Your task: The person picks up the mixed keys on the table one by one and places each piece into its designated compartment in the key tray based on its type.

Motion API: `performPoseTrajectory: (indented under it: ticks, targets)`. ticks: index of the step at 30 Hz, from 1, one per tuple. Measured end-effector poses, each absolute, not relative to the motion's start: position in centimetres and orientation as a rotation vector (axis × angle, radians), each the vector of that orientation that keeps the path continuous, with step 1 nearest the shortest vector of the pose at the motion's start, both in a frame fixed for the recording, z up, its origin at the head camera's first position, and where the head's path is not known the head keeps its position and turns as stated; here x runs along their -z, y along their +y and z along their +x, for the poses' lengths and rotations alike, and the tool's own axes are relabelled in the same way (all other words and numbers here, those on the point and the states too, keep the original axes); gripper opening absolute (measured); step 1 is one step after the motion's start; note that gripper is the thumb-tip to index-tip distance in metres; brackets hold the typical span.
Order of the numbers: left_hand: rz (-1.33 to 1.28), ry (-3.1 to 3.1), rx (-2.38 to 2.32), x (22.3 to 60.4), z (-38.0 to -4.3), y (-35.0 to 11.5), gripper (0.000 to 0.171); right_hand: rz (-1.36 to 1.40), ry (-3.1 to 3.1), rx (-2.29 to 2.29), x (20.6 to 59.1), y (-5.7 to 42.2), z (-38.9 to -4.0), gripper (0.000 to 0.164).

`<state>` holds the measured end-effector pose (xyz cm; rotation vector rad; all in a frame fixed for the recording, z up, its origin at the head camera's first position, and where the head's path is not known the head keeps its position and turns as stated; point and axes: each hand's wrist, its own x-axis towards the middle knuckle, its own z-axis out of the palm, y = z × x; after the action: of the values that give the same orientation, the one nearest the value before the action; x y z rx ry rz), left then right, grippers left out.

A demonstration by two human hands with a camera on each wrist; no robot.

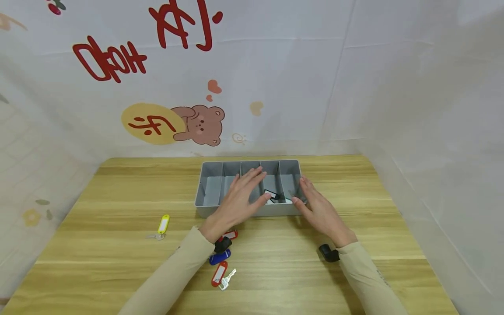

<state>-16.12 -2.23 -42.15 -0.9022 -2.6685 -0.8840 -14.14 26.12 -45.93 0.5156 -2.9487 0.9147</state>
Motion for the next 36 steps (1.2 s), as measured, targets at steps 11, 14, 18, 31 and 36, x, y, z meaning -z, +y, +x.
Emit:
performPoseTrajectory:
  ticks: [11,14,18,31,36]
  targets:
    - [-0.954,-2.616,1.054,41.1,-14.4,-6.9,0.090,0.533,-2.972,-0.917,45.5,26.2,-14.1,0.077]
    - [-0.958,-2.618,1.061,41.0,-14.0,-8.2,0.091,0.530,-2.971,-0.913,45.5,26.2,-14.0,0.077]
    - [-0.954,-2.623,1.049,40.9,-13.4,-9.7,0.091,0.531,-2.966,-0.905,45.4,26.2,-14.0,0.076]
    - [-0.934,-2.620,0.932,41.0,-11.5,-14.3,0.084,0.527,-2.961,-0.912,45.5,26.1,-13.8,0.076]
    - [-0.910,-2.606,0.873,41.2,-10.8,-16.4,0.083,0.532,-2.965,-0.901,45.4,26.1,-13.9,0.076]
